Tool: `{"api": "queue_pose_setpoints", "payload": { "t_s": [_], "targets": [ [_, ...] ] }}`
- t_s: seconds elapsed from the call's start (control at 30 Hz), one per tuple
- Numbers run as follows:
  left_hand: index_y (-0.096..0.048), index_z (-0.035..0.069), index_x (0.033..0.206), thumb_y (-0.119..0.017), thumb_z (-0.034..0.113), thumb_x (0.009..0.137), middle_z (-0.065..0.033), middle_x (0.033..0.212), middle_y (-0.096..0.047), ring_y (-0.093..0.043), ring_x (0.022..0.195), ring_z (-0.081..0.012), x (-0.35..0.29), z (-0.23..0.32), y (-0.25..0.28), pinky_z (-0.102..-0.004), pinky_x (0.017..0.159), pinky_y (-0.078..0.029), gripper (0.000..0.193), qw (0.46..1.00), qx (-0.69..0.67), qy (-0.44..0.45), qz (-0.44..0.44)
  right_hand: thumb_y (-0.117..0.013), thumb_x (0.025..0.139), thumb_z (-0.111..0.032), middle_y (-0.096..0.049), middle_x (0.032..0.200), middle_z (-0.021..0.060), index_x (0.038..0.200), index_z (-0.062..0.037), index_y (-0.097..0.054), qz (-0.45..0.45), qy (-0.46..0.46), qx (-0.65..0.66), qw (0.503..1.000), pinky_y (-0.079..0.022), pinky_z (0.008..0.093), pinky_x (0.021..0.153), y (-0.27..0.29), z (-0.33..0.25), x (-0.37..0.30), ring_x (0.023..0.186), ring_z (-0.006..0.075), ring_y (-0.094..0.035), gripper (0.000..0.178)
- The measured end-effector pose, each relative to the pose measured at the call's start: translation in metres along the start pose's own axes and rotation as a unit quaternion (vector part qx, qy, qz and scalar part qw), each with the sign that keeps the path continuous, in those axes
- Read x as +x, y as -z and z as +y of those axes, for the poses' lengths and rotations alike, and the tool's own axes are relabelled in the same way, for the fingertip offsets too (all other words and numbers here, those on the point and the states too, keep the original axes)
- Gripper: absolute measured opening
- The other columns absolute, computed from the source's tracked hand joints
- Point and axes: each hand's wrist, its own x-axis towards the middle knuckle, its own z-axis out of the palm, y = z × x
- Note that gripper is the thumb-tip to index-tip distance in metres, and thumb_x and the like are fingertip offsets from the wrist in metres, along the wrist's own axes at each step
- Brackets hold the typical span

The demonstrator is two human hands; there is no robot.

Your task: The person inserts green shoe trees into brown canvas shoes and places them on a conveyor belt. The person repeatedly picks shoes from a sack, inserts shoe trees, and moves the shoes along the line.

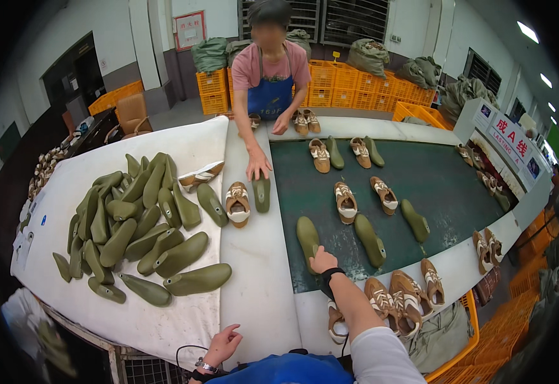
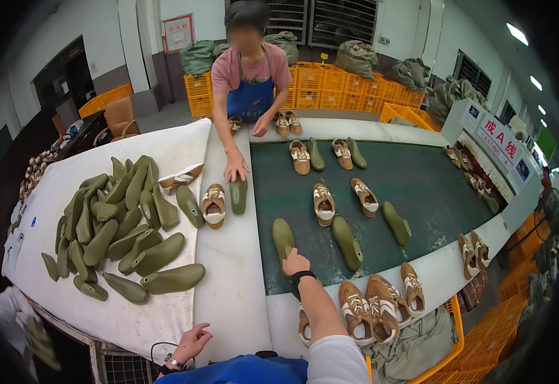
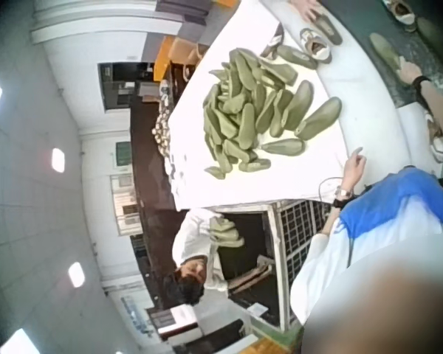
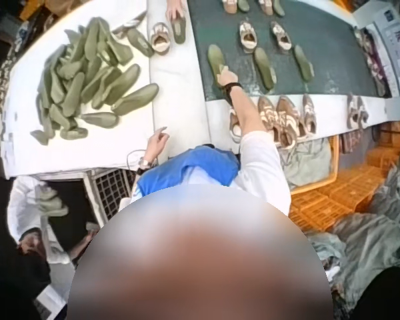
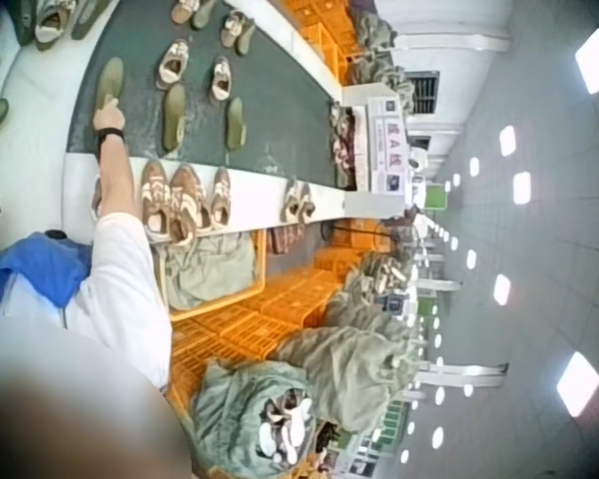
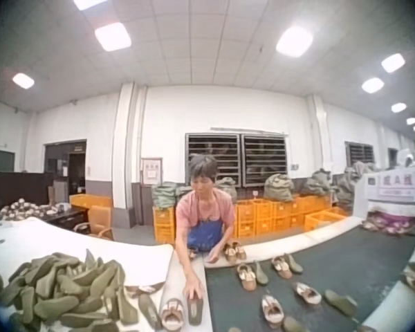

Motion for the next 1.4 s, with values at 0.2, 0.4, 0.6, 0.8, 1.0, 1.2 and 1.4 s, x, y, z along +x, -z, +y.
{"api": "queue_pose_setpoints", "payload": {
  "t_s": [0.2, 0.4, 0.6, 0.8, 1.0, 1.2, 1.4],
  "targets": [
    [-0.055, 0.005, 0.119, -0.061, 0.018, 0.086, -0.0122, 0.086, -0.068, -0.066, 0.077, -0.0212, 0.015, 0.021, -0.025, -0.0302, 0.069, -0.051, 0.036, 0.993, 0.042, -0.103, -0.044, -0.058, 0.082, -0.032, -0.066, 0.095, 0.0194, 0.116, -0.0067, -0.048, -0.022, 0.088, -0.035, 0.995, -0.049, 0.0444, 0.080, 0.043, 0.023, -0.030, 0.092, 0.0364, -0.062, 0.043],
    [-0.050, 0.009, 0.125, -0.061, 0.019, 0.084, -0.0119, 0.090, -0.066, -0.065, 0.078, -0.0265, 0.032, 0.029, -0.019, -0.0345, 0.069, -0.051, 0.043, 0.975, 0.104, -0.172, -0.093, -0.059, 0.081, -0.037, -0.067, 0.089, 0.0133, 0.111, -0.0165, -0.062, -0.156, 0.226, -0.024, 0.961, -0.050, 0.0421, 0.073, 0.082, 0.067, -0.156, 0.083, 0.0340, -0.063, 0.036],
    [-0.031, 0.018, 0.139, -0.056, 0.022, 0.083, -0.0194, 0.092, -0.062, -0.061, 0.077, -0.0375, 0.167, 0.083, 0.001, -0.0466, 0.067, -0.050, 0.062, 0.905, 0.363, -0.219, 0.019, -0.062, 0.079, -0.046, -0.065, 0.088, 0.0186, 0.135, -0.0216, -0.040, -0.030, 0.120, -0.078, 0.989, -0.049, 0.0443, 0.061, 0.035, 0.073, -0.257, 0.073, 0.0357, -0.063, 0.065],
    [-0.030, 0.020, 0.140, -0.053, 0.035, 0.087, -0.0164, 0.100, -0.064, -0.063, 0.089, -0.0337, 0.302, 0.118, -0.010, -0.0445, 0.076, -0.050, 0.060, 0.900, 0.428, -0.085, 0.006, -0.068, 0.078, -0.033, -0.058, 0.076, 0.0159, 0.096, -0.0126, -0.067, 0.078, 0.114, 0.033, 0.990, -0.048, 0.0437, 0.061, 0.016, 0.068, -0.289, 0.068, 0.0357, -0.060, 0.027],
    [-0.048, 0.015, 0.120, -0.042, 0.019, 0.090, -0.0134, 0.085, -0.066, -0.065, 0.081, -0.0317, 0.334, 0.089, -0.035, -0.0435, 0.067, -0.050, 0.031, 0.902, 0.421, -0.088, 0.030, -0.059, 0.087, -0.030, -0.061, 0.091, 0.0198, 0.100, -0.0108, -0.065, 0.042, 0.029, 0.071, 0.996, -0.048, 0.0433, 0.070, 0.014, 0.059, -0.307, 0.082, 0.0384, -0.060, 0.024],
    [-0.052, 0.014, 0.107, -0.051, 0.021, 0.084, -0.0143, 0.061, -0.060, -0.060, 0.057, -0.0353, 0.224, 0.043, -0.039, -0.0485, 0.050, -0.046, 0.024, 0.916, 0.327, -0.217, 0.079, -0.071, 0.075, -0.022, -0.055, 0.071, 0.0183, 0.084, -0.0019, -0.068, 0.058, 0.080, 0.112, 0.989, -0.045, 0.0427, 0.062, 0.003, 0.060, -0.287, 0.068, 0.0354, -0.057, 0.022],
    [-0.049, 0.013, 0.116, -0.057, 0.031, 0.082, -0.0139, 0.063, -0.061, -0.060, 0.057, -0.0351, 0.075, 0.023, -0.041, -0.0451, 0.052, -0.048, 0.039, 0.929, 0.320, -0.186, -0.023, -0.074, 0.073, -0.022, -0.057, 0.086, 0.0149, 0.080, -0.0035, -0.063, 0.067, 0.128, 0.091, 0.985, -0.048, 0.0408, 0.064, 0.005, 0.056, -0.284, 0.072, 0.0341, -0.059, 0.023]
  ]
}}
